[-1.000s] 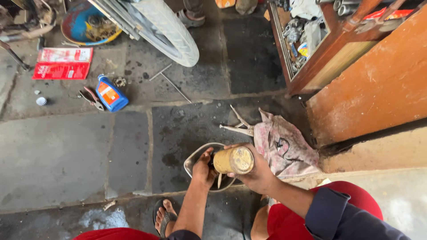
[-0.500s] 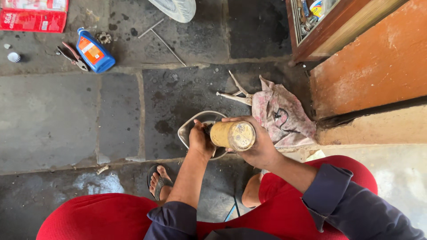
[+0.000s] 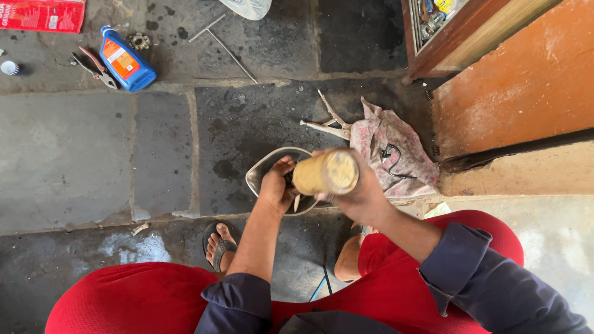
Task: The person cleans small mechanical parts using a toothbrush and a liquid from a squeeze bottle. They scrub the parts over a metal bowl, rinse them, and place them on a cloth. The person repeats this process for several components.
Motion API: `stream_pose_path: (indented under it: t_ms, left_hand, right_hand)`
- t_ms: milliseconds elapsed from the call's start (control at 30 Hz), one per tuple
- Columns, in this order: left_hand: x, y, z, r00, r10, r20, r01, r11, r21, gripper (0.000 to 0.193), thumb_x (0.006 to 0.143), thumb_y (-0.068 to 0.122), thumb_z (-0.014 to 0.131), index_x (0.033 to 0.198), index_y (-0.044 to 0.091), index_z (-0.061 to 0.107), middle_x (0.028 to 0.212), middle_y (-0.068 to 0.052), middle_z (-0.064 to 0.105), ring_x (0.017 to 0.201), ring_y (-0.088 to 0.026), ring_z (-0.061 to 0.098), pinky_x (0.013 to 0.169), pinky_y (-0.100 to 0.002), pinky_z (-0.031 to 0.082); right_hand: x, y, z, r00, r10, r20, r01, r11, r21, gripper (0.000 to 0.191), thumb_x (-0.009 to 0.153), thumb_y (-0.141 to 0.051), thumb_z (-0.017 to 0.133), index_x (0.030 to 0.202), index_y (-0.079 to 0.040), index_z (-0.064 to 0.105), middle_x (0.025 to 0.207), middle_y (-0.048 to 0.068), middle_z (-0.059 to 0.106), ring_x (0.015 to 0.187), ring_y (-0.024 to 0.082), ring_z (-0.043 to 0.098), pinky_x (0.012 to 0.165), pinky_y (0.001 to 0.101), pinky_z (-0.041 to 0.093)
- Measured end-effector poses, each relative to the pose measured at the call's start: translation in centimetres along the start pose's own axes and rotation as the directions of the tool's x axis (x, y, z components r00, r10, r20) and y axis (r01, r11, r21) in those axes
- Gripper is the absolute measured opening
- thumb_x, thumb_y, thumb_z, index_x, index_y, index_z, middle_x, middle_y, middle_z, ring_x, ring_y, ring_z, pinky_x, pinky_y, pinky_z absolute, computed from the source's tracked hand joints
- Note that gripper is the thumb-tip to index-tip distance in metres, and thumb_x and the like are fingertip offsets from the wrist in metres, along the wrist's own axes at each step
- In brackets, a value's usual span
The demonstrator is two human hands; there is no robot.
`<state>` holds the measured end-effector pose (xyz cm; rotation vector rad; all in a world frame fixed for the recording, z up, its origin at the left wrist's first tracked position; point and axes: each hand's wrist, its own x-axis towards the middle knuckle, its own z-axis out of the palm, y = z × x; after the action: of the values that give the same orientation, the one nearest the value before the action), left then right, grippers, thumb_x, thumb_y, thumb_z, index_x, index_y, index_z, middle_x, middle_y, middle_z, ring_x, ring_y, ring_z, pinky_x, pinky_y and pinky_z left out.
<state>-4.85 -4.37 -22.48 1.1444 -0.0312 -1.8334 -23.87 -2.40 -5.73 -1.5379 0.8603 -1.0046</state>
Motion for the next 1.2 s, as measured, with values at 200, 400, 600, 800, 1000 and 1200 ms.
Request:
stream_pose_path:
  t_ms: [200,400,600,800,1000,1200]
  left_hand:
    - [-0.2,-0.2,-2.3,0.778,0.468,0.419,-0.507,0.073,0.859,0.04,0.084,0.011,0.082,0.12,0.008,0.064,0.101,-0.013,0.076,0.094,-0.032,0.072,0.079,-0.041,0.056]
    - [-0.2,-1.0,-1.8,0.806,0.445,0.389,-0.483,0.117,0.868,0.023,0.083,0.015,0.083,0.103,0.009,0.074,0.099,-0.011,0.077,0.087,-0.024,0.075,0.078,-0.034,0.058]
    - [0.6,-0.3,-1.7,0.965,0.262,0.017,-0.226,0.797,0.56,0.01,0.095,0.008,0.072,0.104,0.006,0.076,0.09,-0.002,0.074,0.079,-0.01,0.066,0.074,-0.027,0.055]
    - [1.3,-0.7,-2.2,0.924,0.268,-0.274,-0.141,0.902,0.408,0.011,0.101,0.015,0.063,0.103,0.007,0.07,0.086,-0.002,0.068,0.068,-0.013,0.062,0.062,-0.031,0.054]
    - [1.4,-1.6,-3.3,0.703,0.703,0.105,-0.482,0.363,0.797,0.011,0.094,0.007,0.067,0.103,0.004,0.072,0.087,-0.009,0.076,0.078,-0.018,0.073,0.073,-0.032,0.056]
    - [0.6,-2.5,-1.6,0.811,0.532,0.244,-0.251,-0.062,0.966,0.026,0.08,0.016,0.081,0.104,0.01,0.075,0.114,-0.012,0.072,0.105,-0.036,0.066,0.093,-0.046,0.052]
  right_hand:
    - [0.8,1.7,-2.3,0.94,0.242,-0.239,-0.191,0.957,0.217,0.068,0.086,-0.002,0.081,0.141,0.0,0.042,0.134,0.012,0.063,0.127,0.021,0.062,0.112,0.0373,0.053]
    - [1.1,2.9,-2.5,0.903,0.321,-0.286,-0.218,0.915,0.339,0.069,0.086,-0.006,0.082,0.142,0.001,0.042,0.13,0.011,0.064,0.123,0.02,0.063,0.108,0.0377,0.053]
    - [0.9,2.7,-2.6,0.899,0.333,-0.284,-0.227,0.909,0.35,0.073,0.085,-0.01,0.084,0.144,0.0,0.042,0.131,0.01,0.063,0.124,0.02,0.062,0.108,0.0374,0.052]
    - [0.8,3.1,-2.5,0.896,0.34,-0.285,-0.24,0.911,0.334,0.073,0.085,-0.011,0.084,0.144,0.0,0.043,0.132,0.011,0.063,0.125,0.02,0.061,0.109,0.0371,0.052]
    - [0.6,2.9,-2.5,0.897,0.343,-0.277,-0.231,0.901,0.368,0.071,0.087,-0.013,0.084,0.144,0.0,0.044,0.132,0.011,0.063,0.126,0.02,0.061,0.11,0.0366,0.051]
    - [0.0,2.7,-4.3,0.791,0.528,-0.309,-0.261,0.748,0.61,0.059,0.088,-0.018,0.079,0.137,-0.006,0.049,0.128,0.009,0.066,0.121,0.022,0.067,0.102,0.0427,0.059]
